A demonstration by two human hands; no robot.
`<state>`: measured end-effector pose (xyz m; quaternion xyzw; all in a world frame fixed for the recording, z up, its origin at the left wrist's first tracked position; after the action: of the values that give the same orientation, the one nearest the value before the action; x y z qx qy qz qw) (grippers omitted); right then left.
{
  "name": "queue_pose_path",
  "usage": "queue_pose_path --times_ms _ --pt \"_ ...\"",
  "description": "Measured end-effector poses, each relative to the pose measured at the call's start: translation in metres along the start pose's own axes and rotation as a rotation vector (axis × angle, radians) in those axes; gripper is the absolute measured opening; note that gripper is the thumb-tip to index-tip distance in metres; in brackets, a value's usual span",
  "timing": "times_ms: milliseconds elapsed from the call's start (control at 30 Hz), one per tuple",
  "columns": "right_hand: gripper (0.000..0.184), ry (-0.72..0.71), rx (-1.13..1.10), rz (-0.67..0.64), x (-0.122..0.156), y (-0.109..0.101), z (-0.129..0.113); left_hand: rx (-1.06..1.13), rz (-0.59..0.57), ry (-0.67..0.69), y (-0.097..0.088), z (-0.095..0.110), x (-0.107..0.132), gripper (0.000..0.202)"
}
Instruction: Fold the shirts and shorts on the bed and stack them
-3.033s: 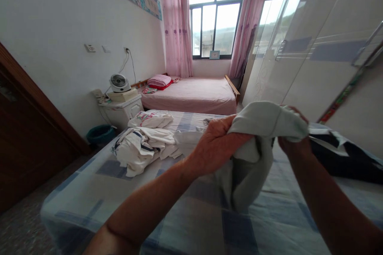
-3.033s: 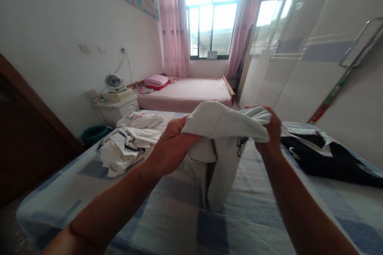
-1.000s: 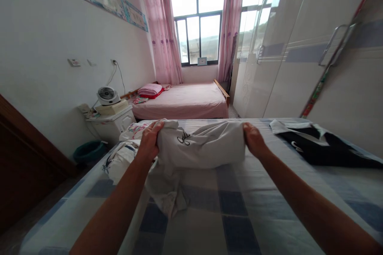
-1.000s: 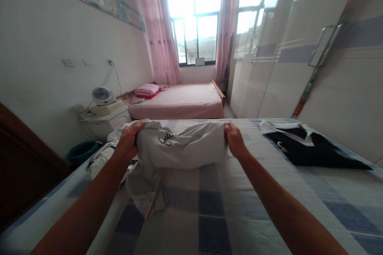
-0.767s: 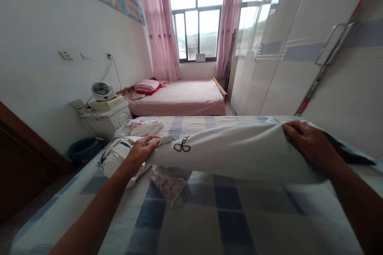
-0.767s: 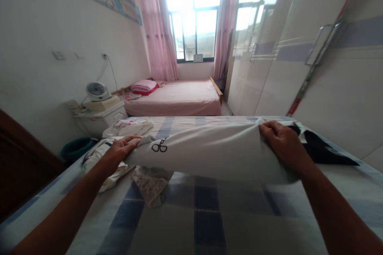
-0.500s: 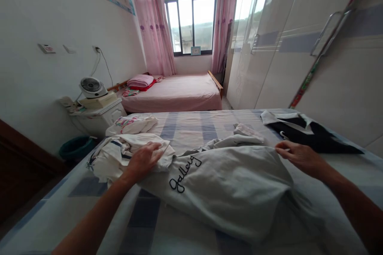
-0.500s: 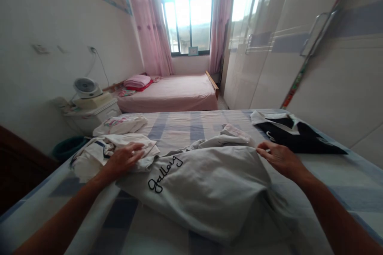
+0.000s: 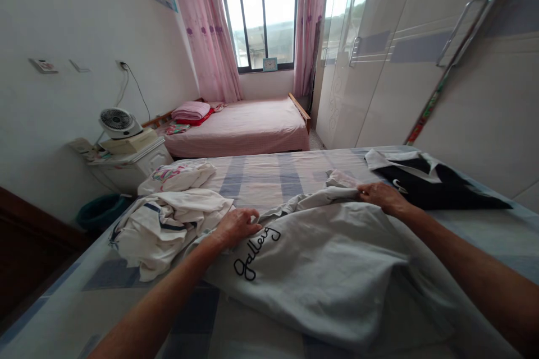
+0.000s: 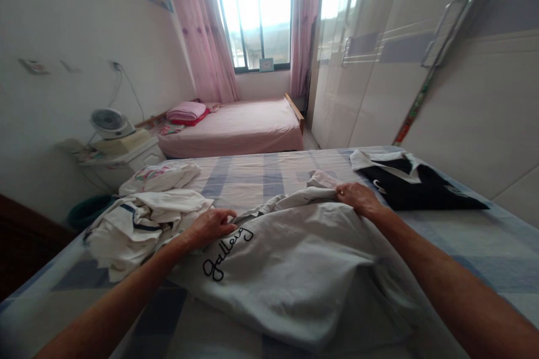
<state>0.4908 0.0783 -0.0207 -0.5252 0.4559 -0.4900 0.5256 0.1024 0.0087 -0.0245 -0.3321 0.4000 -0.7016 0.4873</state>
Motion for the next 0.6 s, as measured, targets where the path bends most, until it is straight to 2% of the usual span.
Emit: queue_pose_path --times_ms 67,133,233,300,367,433,500,600 --pt "0.017 0.042 -0.104 -0.032 -0.011 -0.013 -0.003 0.083 0.08 0.049 -0.004 -0.001 -0.005 0.015" --pt "0.017 0.038 -0.254 -0.067 -0.025 -0.03 -0.011 0.226 0.173 0.067 -0.012 -0.004 -0.009 0.018" --pt "0.019 -0.005 -0.442 -0.037 -0.054 -0.066 -0.033 0.476 0.31 0.002 -0.03 -0.015 -0.007 0.024" --pt "0.017 -0.032 -0.622 0.082 -0.08 -0.093 -0.056 0.696 0.423 -0.065 -0.042 -0.025 -0.001 0.027" --pt "0.017 -0.061 -0.808 0.257 -0.107 -0.12 -0.082 0.929 0.56 -0.128 -0.051 -0.038 0.007 0.027" --pt "0.021 -0.117 -0.945 0.389 -0.13 -0.14 -0.11 1.029 0.683 -0.178 -0.054 -0.052 0.013 0.026" --pt "0.031 -0.182 -0.972 0.433 -0.146 -0.148 -0.138 1.037 0.76 -0.247 -0.054 -0.068 0.017 0.024" --pt "0.052 -0.232 -0.73 0.405 -0.148 -0.136 -0.164 1.021 0.713 -0.338 -0.048 -0.086 0.018 0.034"
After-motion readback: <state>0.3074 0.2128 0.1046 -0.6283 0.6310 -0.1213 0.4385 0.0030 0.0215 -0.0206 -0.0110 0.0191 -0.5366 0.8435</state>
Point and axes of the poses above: each hand's wrist, its own x-axis away from the middle knuckle, its own y-axis out of the palm, z = x × y, the point moved 5 cm from there along -x, towards the middle knuckle, and after that the axes turned 8 degrees about x, right-handed, at the moved point
